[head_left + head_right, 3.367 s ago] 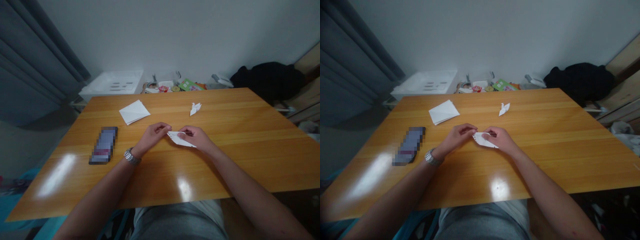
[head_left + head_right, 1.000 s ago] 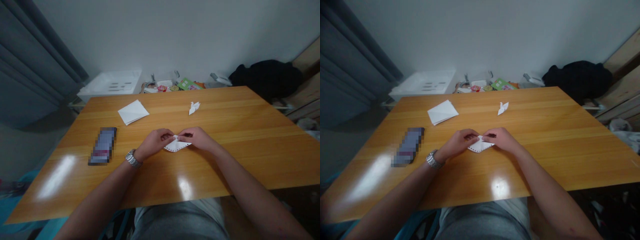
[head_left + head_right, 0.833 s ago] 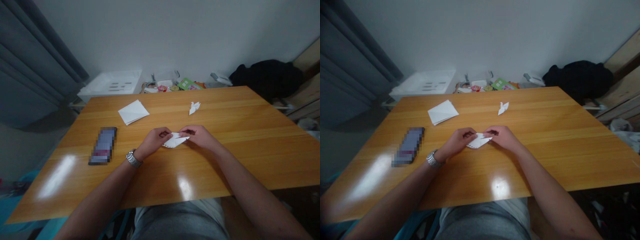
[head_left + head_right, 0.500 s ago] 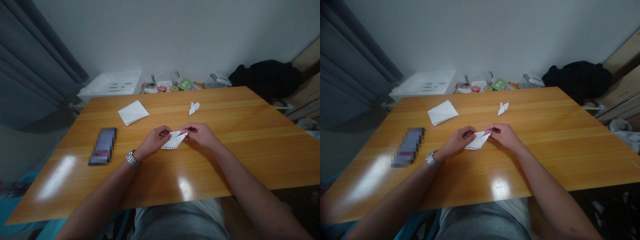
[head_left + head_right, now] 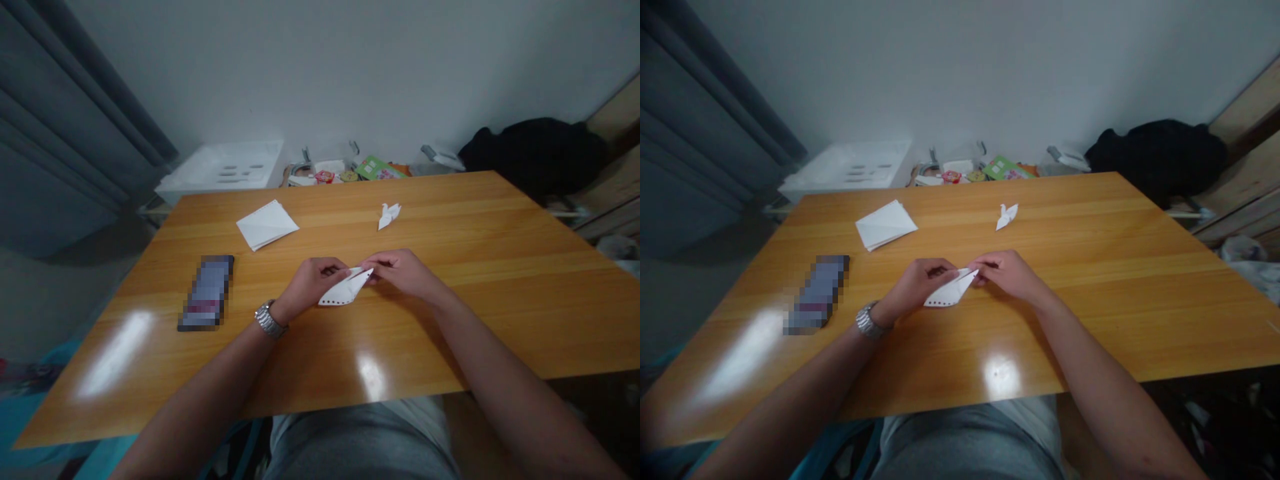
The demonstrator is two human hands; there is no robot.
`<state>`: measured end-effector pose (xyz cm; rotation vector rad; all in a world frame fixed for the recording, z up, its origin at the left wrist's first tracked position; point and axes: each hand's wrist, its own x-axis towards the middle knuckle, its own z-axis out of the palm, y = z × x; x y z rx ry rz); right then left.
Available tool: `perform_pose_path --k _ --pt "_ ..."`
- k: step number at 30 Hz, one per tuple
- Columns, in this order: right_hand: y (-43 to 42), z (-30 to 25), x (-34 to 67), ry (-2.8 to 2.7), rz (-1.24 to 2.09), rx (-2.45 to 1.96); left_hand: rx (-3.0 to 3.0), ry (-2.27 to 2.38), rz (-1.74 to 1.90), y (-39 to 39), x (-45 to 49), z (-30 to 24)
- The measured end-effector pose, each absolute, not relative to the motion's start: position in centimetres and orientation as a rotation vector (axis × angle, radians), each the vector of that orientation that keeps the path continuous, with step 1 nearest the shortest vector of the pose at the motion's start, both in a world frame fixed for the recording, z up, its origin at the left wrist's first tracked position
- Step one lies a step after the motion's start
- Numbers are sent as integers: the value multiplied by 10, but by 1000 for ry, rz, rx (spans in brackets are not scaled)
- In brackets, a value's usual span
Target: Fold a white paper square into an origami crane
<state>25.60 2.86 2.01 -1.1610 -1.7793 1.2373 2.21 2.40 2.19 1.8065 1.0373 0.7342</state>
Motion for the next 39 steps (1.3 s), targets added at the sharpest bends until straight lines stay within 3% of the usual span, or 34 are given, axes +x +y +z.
perform_pose_path --k 24,31,39 --pt "30 20 256 -1654 1277 -1100 1779 1085 836 26 23 14" --pt "30 14 249 -1371 1417 -1122 1626 1133 988 32 22 10" --pt "21 12 238 -1468 1493 -1112 1526 1151 1137 37 21 7"
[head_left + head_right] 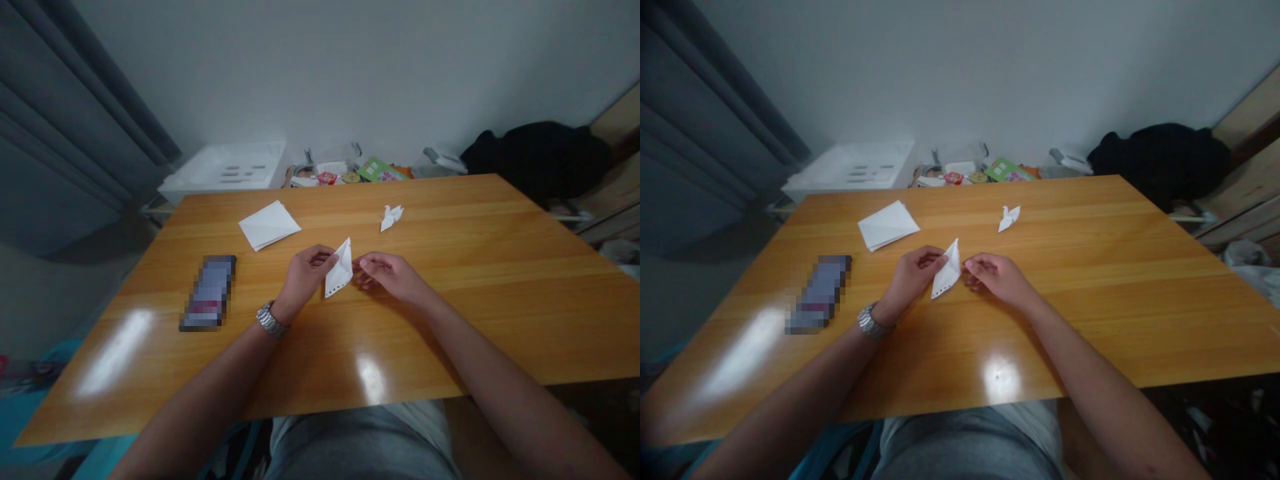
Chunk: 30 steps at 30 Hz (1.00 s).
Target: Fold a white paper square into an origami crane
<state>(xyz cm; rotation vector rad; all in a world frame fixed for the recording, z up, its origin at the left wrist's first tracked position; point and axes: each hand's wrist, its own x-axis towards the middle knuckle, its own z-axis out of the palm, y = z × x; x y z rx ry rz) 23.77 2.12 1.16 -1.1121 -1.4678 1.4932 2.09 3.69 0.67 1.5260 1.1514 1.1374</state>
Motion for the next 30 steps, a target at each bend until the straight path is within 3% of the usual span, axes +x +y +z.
perform_pose_path --k 30 --pt "26 2 237 -1744 1151 -1150 1423 1117 1233 29 37 -6"
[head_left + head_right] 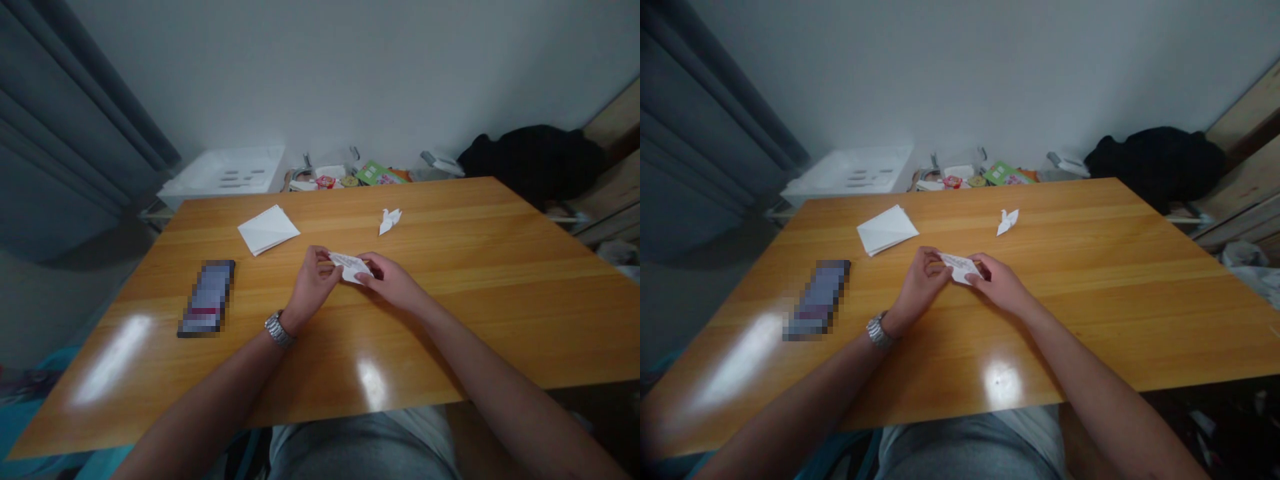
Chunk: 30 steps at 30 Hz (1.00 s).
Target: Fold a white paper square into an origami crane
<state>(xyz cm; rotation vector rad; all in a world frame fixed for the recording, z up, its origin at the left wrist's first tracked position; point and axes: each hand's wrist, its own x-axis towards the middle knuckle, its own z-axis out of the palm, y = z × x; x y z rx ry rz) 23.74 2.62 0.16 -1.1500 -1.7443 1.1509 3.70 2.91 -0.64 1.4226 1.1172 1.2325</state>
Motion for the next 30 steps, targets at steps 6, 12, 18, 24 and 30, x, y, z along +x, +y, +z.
perform_pose_path --k 6,12,18,24,30 --pt "26 2 240 -1821 1131 -1166 1692 1178 1100 28 28 1" --pt "26 1 242 -1817 1125 -1188 1791 1298 1069 26 28 11" --pt "27 2 246 -1865 1118 -1186 1742 1340 1137 26 31 15" --pt "29 3 245 -1936 1026 -1203 1566 1154 1049 24 31 6" --pt "30 0 244 -1878 1049 -1167 1404 1091 1062 25 33 -1"
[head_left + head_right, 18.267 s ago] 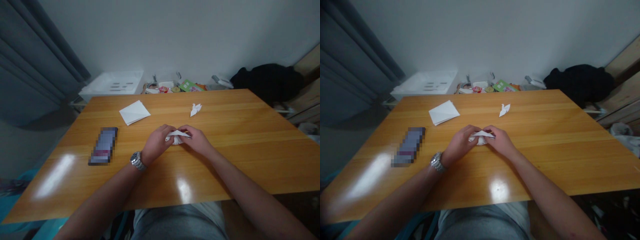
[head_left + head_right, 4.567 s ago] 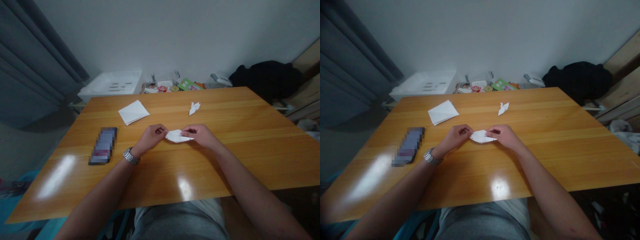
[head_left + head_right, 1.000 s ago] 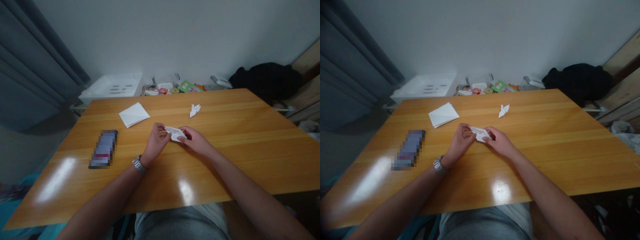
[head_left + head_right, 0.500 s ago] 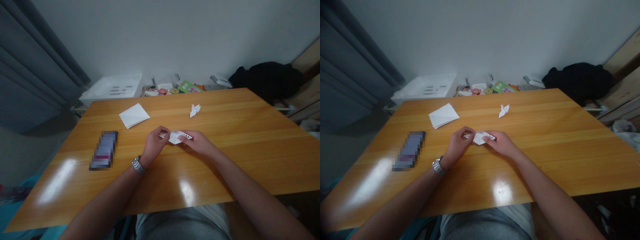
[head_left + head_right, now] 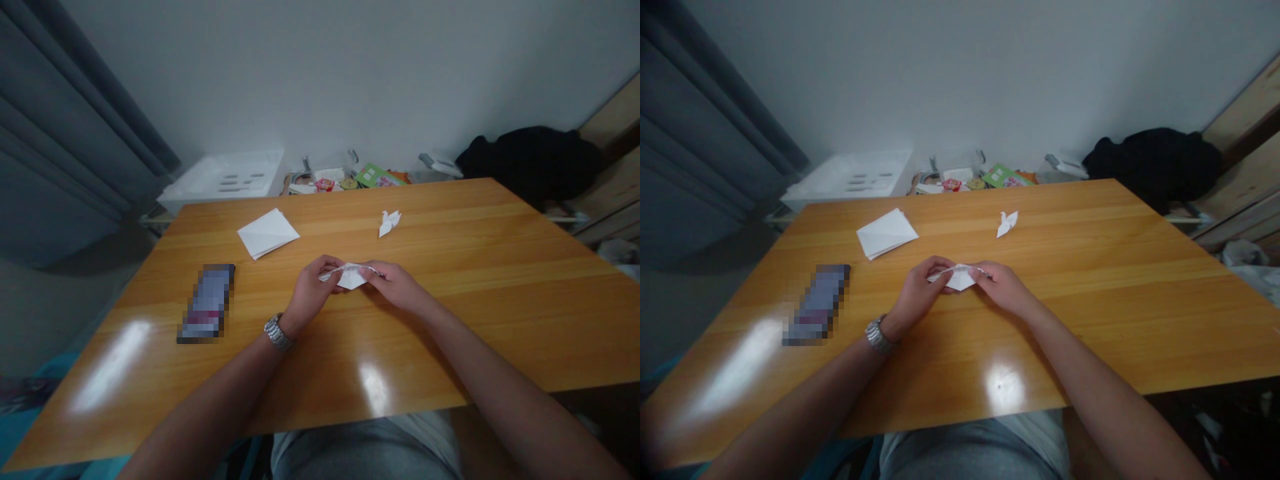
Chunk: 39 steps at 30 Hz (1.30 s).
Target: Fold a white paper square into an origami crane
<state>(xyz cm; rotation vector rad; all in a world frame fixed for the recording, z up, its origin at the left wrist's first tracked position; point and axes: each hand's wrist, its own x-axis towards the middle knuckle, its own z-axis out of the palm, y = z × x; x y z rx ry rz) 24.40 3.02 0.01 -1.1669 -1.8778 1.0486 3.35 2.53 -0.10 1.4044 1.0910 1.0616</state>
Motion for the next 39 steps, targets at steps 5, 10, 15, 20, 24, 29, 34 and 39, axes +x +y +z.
perform_pose_path --k 5,10,15,20,24,29,34,39 --pt "29 4 243 -1832 1150 -1094 1459 1121 1091 25 34 4" --pt "29 10 244 -1743 1321 -1052 1547 1224 1134 25 33 13" --pt "30 6 247 -1690 1369 -1038 1581 1177 1148 25 33 12" --pt "31 4 246 -1631 1396 -1036 1683 1143 1152 26 30 7" --pt "29 9 245 -1612 1361 -1043 1781 1148 1140 26 27 9" --pt "27 12 243 -1591 1364 -1050 1870 1180 1123 24 27 11" --pt "27 10 242 -1530 1336 -1085 1865 1144 1120 22 28 12" --pt "26 15 242 -1591 1314 -1065 1833 1124 1142 22 29 13"
